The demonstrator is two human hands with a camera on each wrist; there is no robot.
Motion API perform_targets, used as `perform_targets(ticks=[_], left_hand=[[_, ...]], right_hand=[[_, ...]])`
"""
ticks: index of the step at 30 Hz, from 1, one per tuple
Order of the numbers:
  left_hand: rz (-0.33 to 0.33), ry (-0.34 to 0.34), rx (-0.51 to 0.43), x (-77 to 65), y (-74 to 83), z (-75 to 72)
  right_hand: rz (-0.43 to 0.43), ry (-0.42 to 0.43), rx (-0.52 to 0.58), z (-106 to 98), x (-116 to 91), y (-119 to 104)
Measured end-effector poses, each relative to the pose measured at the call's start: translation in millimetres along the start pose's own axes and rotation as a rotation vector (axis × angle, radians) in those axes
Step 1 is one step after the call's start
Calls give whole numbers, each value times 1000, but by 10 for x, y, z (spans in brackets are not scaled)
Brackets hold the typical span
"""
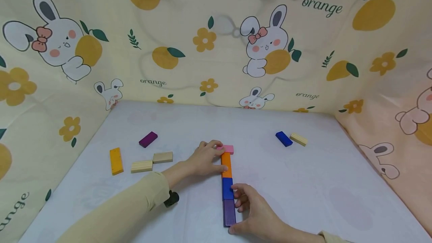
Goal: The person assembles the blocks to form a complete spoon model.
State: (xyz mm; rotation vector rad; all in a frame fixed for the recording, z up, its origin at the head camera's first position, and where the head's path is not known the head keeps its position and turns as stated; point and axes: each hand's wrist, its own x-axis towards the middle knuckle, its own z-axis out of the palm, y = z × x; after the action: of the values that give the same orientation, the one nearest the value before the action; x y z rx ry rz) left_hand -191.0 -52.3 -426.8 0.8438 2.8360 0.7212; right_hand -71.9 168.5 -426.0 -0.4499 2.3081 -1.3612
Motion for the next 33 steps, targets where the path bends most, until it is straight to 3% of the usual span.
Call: perform_targets(ticks=[8, 12, 22, 27, 33], left_hand=[[-8, -3, -2, -6, 3, -10], [0, 2, -3, -8, 5, -27], [-10, -22, -16, -11, 24, 28], [-6, -18, -9, -17, 11, 34], [-2, -4, -5, -7, -20, 7]], right_hand=[[-4, -12, 4, -19, 13, 20], [42, 4, 20, -83, 59, -6], [18, 225, -22, -297, 196, 11], [7, 232, -79, -321, 270, 81], [-85, 185, -143, -342, 379, 119]])
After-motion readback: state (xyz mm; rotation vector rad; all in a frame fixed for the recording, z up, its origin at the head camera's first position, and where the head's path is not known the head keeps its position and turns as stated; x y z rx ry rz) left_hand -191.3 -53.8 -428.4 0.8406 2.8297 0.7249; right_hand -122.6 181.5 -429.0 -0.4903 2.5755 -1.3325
